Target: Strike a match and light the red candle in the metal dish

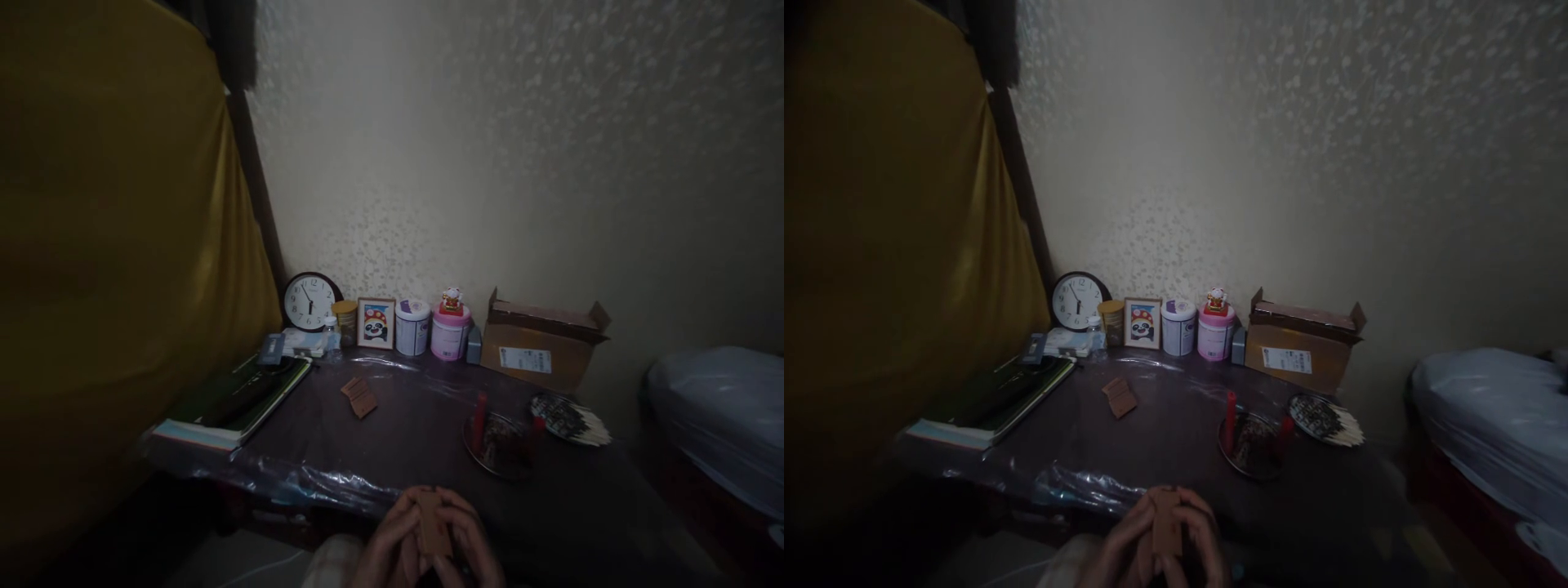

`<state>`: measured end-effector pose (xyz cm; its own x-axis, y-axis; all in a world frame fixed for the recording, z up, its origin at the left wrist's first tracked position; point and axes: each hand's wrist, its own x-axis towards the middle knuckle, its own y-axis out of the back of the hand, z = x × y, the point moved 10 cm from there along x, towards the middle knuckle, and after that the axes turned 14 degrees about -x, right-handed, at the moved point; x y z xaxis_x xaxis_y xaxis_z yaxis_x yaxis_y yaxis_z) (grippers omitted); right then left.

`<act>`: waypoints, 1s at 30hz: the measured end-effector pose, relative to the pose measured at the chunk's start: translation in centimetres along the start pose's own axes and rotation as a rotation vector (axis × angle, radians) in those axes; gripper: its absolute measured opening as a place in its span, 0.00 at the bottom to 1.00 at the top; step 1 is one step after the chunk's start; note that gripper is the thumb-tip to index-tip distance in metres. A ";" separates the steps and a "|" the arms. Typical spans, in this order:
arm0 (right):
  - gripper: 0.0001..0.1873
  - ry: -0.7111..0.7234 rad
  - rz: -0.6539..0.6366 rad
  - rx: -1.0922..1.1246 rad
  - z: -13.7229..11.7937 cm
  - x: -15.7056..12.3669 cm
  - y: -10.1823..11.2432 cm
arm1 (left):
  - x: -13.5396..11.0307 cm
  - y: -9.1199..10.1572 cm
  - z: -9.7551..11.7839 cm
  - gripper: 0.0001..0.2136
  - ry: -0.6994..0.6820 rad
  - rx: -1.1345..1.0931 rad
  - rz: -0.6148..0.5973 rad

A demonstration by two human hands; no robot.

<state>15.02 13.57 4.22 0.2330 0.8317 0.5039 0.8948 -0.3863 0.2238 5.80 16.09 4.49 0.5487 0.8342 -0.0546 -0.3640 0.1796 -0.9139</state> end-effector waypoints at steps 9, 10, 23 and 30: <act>0.14 -0.016 -0.010 0.056 0.2 0.1 0.1 | -0.1 0.2 -0.4 0.10 0.014 -0.056 -0.035; 0.14 -0.018 -0.006 0.053 0.3 0.1 0.1 | -0.1 0.2 -0.5 0.10 0.015 -0.065 -0.029; 0.17 -0.055 -0.062 0.048 1.5 -0.2 -0.3 | -0.5 -1.2 -0.1 0.10 -0.011 -0.058 -0.123; 0.15 -0.090 -0.198 0.049 0.1 0.2 -0.5 | 0.2 0.4 -0.7 0.10 -0.023 -0.063 -0.090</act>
<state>14.64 14.00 4.13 0.0821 0.9223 0.3777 0.9435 -0.1940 0.2686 6.24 15.94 3.87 0.5595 0.8280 0.0370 -0.2660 0.2217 -0.9381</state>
